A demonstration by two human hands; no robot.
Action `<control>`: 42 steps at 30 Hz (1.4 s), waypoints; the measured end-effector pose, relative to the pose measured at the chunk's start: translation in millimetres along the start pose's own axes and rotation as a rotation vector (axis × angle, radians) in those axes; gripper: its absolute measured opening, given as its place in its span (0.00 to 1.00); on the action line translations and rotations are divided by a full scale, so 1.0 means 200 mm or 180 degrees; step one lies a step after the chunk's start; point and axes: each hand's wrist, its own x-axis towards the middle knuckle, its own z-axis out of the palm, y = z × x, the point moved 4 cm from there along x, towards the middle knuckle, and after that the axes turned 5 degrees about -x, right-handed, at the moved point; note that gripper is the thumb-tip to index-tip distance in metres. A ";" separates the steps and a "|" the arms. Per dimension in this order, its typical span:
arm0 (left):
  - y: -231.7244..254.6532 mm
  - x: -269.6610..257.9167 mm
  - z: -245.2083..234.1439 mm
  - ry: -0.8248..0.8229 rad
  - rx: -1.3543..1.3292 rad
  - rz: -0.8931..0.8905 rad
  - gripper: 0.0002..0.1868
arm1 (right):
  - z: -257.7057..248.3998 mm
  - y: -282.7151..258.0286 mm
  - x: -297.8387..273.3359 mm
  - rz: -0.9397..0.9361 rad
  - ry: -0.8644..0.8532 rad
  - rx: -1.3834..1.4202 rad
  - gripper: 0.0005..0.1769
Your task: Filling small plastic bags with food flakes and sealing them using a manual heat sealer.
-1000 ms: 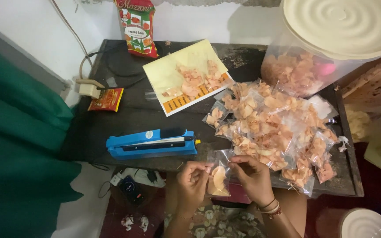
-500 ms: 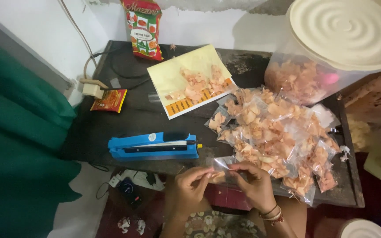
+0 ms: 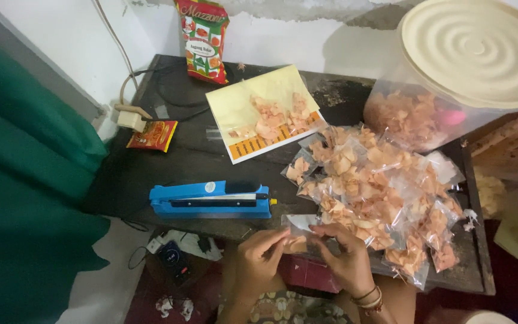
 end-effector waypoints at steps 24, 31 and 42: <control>0.05 0.03 -0.08 0.0132 0.0567 -0.0188 0.09 | 0.07 -0.15 0.09 -0.0640 -0.0109 -0.0282 0.16; -0.12 -0.04 -0.12 0.0262 0.0399 -0.0923 0.20 | 0.17 0.03 0.11 0.0163 -0.0364 0.0405 0.21; -0.50 -0.20 -0.08 0.0376 -0.1760 -0.1694 0.28 | 0.37 0.11 0.22 0.0806 -0.0707 0.1633 0.19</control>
